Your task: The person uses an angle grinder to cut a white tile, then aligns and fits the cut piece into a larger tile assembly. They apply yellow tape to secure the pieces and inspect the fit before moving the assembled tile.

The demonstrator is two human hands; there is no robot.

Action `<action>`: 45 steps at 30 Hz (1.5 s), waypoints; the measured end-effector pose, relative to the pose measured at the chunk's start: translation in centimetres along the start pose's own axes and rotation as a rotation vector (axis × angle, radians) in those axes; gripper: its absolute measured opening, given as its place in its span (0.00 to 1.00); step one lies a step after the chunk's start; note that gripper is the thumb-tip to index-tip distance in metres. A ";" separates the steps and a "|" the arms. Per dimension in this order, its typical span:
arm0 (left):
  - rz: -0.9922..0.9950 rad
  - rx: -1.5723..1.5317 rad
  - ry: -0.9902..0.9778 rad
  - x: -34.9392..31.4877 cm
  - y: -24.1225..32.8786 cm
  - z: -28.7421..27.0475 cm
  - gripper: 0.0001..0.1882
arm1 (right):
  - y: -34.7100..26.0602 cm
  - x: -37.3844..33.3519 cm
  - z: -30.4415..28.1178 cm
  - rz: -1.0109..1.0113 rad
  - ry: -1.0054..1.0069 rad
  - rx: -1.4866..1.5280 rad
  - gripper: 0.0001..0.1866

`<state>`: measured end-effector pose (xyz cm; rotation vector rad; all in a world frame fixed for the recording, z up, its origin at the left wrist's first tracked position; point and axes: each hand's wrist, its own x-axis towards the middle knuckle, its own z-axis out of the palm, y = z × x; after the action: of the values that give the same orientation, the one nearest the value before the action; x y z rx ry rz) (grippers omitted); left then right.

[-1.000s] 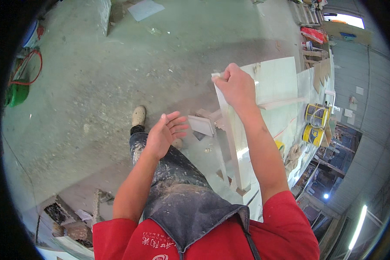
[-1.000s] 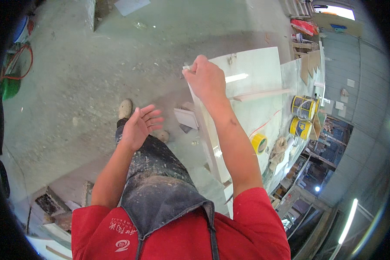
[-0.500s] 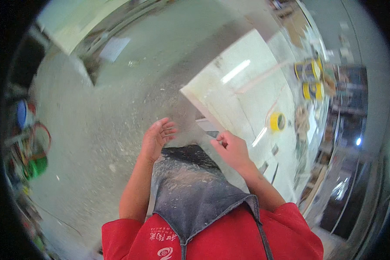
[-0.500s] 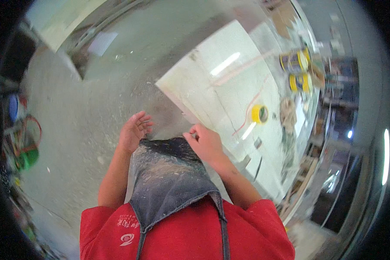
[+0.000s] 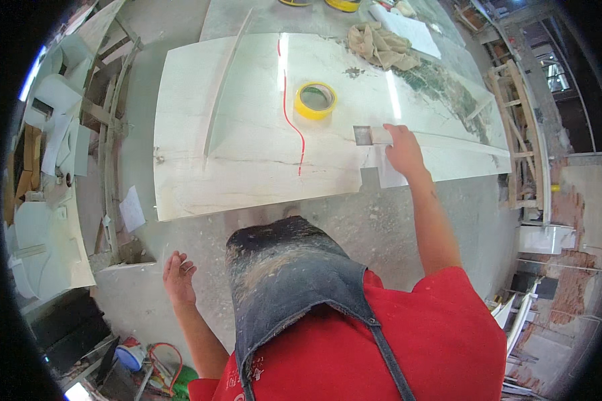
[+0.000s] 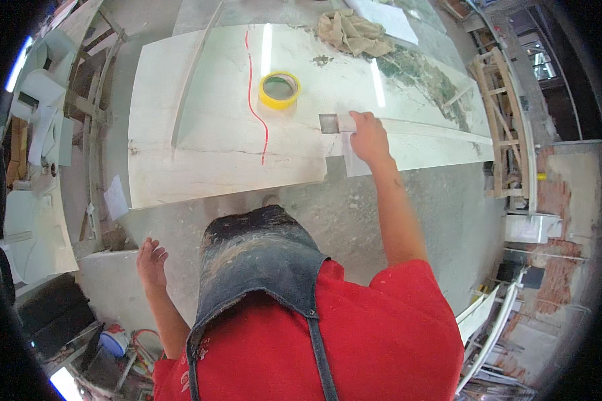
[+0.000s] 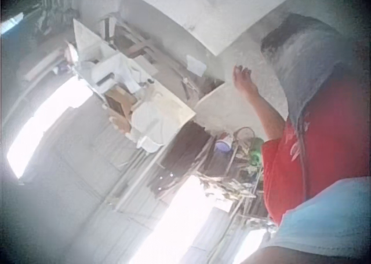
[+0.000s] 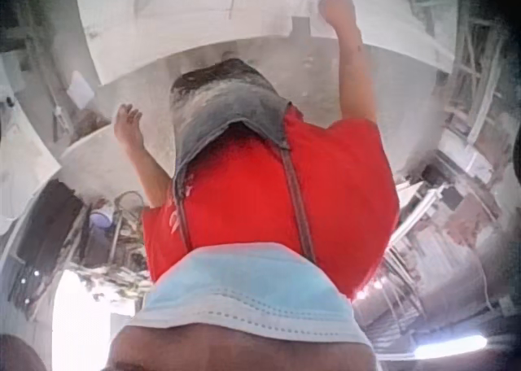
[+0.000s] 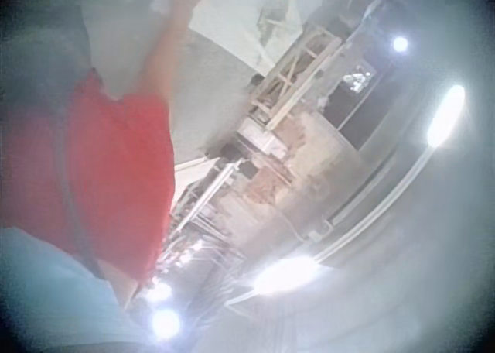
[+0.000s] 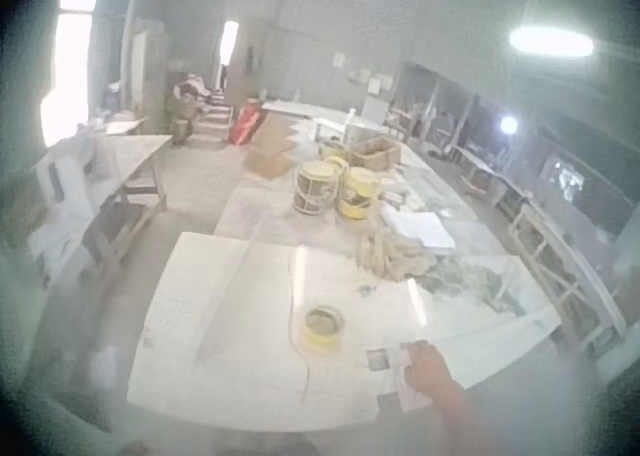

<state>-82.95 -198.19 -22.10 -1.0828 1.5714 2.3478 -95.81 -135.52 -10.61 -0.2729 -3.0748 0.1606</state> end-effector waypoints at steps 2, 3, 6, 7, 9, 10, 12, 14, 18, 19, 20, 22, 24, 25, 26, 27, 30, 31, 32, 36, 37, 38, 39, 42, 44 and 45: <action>0.036 0.042 0.064 -1.6 1.7 -0.2 0.20 | 0.9 0.6 0.6 -0.008 -0.069 -0.016 0.24; 0.053 0.048 0.084 -2.1 2.2 0.2 0.19 | 1.2 0.6 0.1 -0.021 -0.067 0.019 0.24; 0.090 0.076 0.149 -3.5 4.1 -0.2 0.19 | 3.0 0.2 0.0 0.001 0.010 0.117 0.23; 0.103 0.077 0.165 -3.6 4.5 -0.8 0.19 | 4.0 -0.2 -0.3 0.108 0.000 0.073 0.23; 0.099 0.101 0.175 -3.0 5.2 -2.1 0.19 | 6.9 -1.6 -0.6 0.322 -0.017 -0.012 0.21; 0.103 0.108 0.187 -2.4 5.6 -2.5 0.20 | 7.9 -2.3 -0.3 0.396 -0.059 -0.043 0.20; 0.121 0.206 0.136 0.1 6.7 -3.2 0.19 | 9.0 -3.7 0.4 0.528 -0.151 -0.101 0.19; 0.132 0.266 0.058 2.7 8.9 -3.6 0.19 | 10.4 -4.8 2.4 0.452 -0.204 -0.172 0.20; 0.132 0.410 -0.137 9.8 14.7 -1.7 0.19 | 11.9 -7.3 5.1 0.611 -0.139 -0.161 0.14; 0.152 0.513 -0.179 10.6 16.1 -0.7 0.18 | 11.0 -8.9 5.2 0.628 -0.164 -0.151 0.15; 0.167 0.631 -0.238 11.0 17.0 0.1 0.19 | 8.4 -10.2 4.9 0.666 -0.136 -0.077 0.15; 0.192 0.839 -0.380 12.8 17.9 0.1 0.19 | 0.3 -12.7 2.6 0.759 -0.071 0.054 0.16; 0.205 1.025 -0.549 14.5 17.4 -0.3 0.20 | -13.3 -14.6 0.1 0.814 -0.025 0.584 0.16; 0.196 1.066 -0.629 14.7 17.3 0.3 0.20 | -20.1 -15.3 -1.2 0.827 -0.095 0.684 0.16; 0.188 1.109 -0.712 14.2 17.7 1.3 0.20 | -26.0 -16.0 -1.7 0.842 -0.162 0.788 0.16; 0.184 1.152 -0.795 13.8 18.0 1.9 0.20 | -29.9 -17.4 -0.6 0.741 -0.201 0.867 0.14; 0.185 1.164 -0.909 14.9 17.3 2.8 0.19 | -43.0 -17.1 -1.3 0.534 -0.358 0.610 0.13; 0.196 1.152 -0.928 15.4 17.0 2.9 0.19 | -46.4 -16.0 -2.0 0.523 -0.411 0.603 0.13; 0.212 1.144 -0.933 15.8 16.9 2.8 0.19 | -49.0 -15.2 -2.3 0.500 -0.467 0.606 0.14; 0.212 1.073 -1.036 16.7 16.8 3.0 0.18 | -53.1 -14.7 -0.7 0.438 -0.461 0.577 0.13; 0.212 1.092 -1.037 16.8 16.6 3.3 0.18 | -53.6 -14.7 -0.3 0.430 -0.437 0.547 0.14; 0.213 1.109 -1.036 16.9 16.5 3.5 0.17 | -54.1 -14.6 0.0 0.419 -0.415 0.517 0.15; 0.214 1.130 -1.031 16.9 16.4 3.7 0.17 | -54.5 -14.4 0.1 0.417 -0.423 0.499 0.14; 0.210 1.078 -1.018 16.6 16.4 3.8 0.17 | -55.4 -13.9 0.6 0.392 -0.425 0.438 0.13; 0.198 1.038 -1.019 17.0 15.9 3.7 0.17 | -55.7 -13.9 1.2 0.357 -0.395 0.390 0.15; 0.191 1.020 -1.018 17.1 15.6 3.7 0.16 | -55.8 -13.9 1.4 0.355 -0.398 0.366 0.14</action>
<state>-104.59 -206.97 -19.90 0.4232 1.9189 1.2967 -91.92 -192.81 -6.59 -0.8526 -3.2475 0.8790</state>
